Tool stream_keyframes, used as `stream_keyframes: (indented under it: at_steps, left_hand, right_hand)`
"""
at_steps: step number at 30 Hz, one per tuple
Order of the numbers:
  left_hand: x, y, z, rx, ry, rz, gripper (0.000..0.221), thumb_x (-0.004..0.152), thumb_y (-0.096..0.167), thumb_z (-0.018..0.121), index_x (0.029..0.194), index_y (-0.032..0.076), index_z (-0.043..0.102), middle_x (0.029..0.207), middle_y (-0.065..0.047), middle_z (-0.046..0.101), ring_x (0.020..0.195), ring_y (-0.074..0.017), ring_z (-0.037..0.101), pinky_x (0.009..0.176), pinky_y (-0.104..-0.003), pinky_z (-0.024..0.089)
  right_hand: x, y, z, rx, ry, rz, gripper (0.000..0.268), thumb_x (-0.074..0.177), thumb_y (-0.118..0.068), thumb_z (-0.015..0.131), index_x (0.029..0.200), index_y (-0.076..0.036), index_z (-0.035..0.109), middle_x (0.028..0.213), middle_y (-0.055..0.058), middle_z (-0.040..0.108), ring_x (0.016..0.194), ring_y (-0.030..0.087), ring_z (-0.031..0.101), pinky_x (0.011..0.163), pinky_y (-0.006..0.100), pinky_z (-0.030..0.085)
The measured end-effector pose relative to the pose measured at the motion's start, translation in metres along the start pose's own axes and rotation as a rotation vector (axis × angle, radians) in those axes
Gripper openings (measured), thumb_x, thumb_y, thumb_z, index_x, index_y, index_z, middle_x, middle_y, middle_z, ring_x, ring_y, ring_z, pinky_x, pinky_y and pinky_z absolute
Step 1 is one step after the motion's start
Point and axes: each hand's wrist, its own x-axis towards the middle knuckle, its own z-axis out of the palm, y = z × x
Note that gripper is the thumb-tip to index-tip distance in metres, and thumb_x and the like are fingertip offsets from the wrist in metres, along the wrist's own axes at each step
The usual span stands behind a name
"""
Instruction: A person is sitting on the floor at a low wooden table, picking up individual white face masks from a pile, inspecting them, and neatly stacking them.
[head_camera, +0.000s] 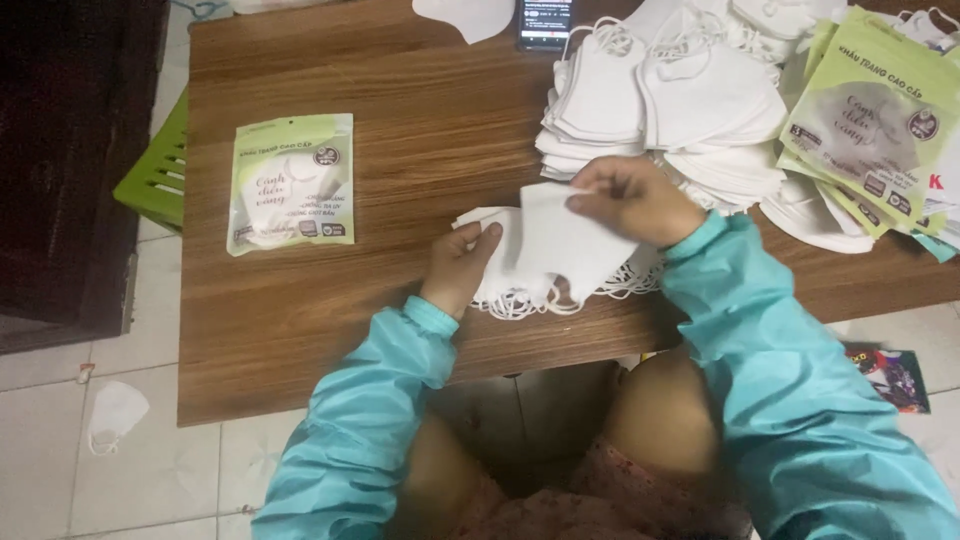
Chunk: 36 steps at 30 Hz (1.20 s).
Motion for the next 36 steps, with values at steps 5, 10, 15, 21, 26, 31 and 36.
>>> stream_keyframes:
  at_steps: [5,10,15,21,26,31,36]
  left_hand:
    - [-0.009,0.009,0.006,-0.029,-0.011,0.013,0.042,0.103,0.037,0.065,0.124,0.000,0.069,0.107,-0.014,0.074,0.097,-0.0159,0.069,0.086,-0.033,0.061]
    - [-0.012,0.010,0.005,-0.015,-0.008,0.027,0.043,0.103,0.037,0.064,0.125,0.000,0.069,0.109,-0.015,0.074,0.098,-0.0166,0.069,0.085,-0.034,0.062]
    - [-0.016,0.014,0.006,0.012,-0.049,0.047,0.045,0.103,0.040,0.063,0.124,0.000,0.069,0.108,-0.014,0.074,0.097,-0.0159,0.067,0.085,-0.035,0.062]
    - [-0.016,0.008,0.008,0.053,-0.053,0.045,0.040,0.104,0.037,0.063,0.123,0.003,0.071,0.110,-0.014,0.074,0.101,-0.0177,0.069,0.086,-0.035,0.061]
    - [-0.012,0.002,0.006,0.081,-0.038,0.043,0.042,0.105,0.037,0.060,0.125,0.002,0.070,0.112,-0.015,0.073,0.102,-0.0195,0.069,0.087,-0.037,0.061]
    - [-0.016,0.012,0.005,0.141,-0.009,0.020,0.042,0.105,0.039,0.057,0.125,0.004,0.071,0.110,-0.015,0.074,0.102,-0.0215,0.069,0.089,-0.038,0.060]
    - [-0.012,0.006,0.004,0.119,0.012,0.003,0.041,0.104,0.041,0.061,0.125,0.007,0.072,0.110,-0.013,0.074,0.101,-0.0191,0.069,0.088,-0.037,0.060]
  right_hand:
    - [0.005,0.008,0.018,0.039,-0.077,0.041,0.012,0.091,-0.004,0.074,0.103,-0.002,0.075,0.071,0.007,0.069,0.067,0.016,0.062,0.067,0.030,0.052]
    - [0.005,0.009,0.027,0.100,-0.090,0.099,0.014,0.090,-0.011,0.076,0.102,-0.003,0.075,0.069,0.000,0.063,0.069,0.011,0.059,0.067,0.027,0.051]
    - [0.007,0.013,0.035,0.122,-0.128,0.088,0.014,0.089,-0.011,0.078,0.101,-0.002,0.076,0.067,0.003,0.066,0.066,0.011,0.060,0.065,0.026,0.051]
    - [0.005,0.018,0.042,0.114,-0.117,0.089,0.014,0.089,-0.010,0.079,0.100,-0.002,0.076,0.067,0.004,0.066,0.067,0.013,0.061,0.065,0.027,0.051]
    - [-0.004,0.011,0.028,-0.109,-0.052,0.021,0.020,0.089,-0.014,0.079,0.104,-0.002,0.076,0.081,0.013,0.073,0.082,0.026,0.069,0.073,0.039,0.057]
    - [0.000,0.033,-0.007,-0.718,0.084,0.031,0.036,0.093,-0.027,0.075,0.124,-0.009,0.072,0.109,0.015,0.075,0.107,0.038,0.069,0.090,0.050,0.057]
    - [0.011,0.085,-0.019,-0.985,0.014,0.320,0.062,0.083,-0.043,0.078,0.141,-0.033,0.061,0.125,0.010,0.071,0.121,0.036,0.064,0.100,0.051,0.054]
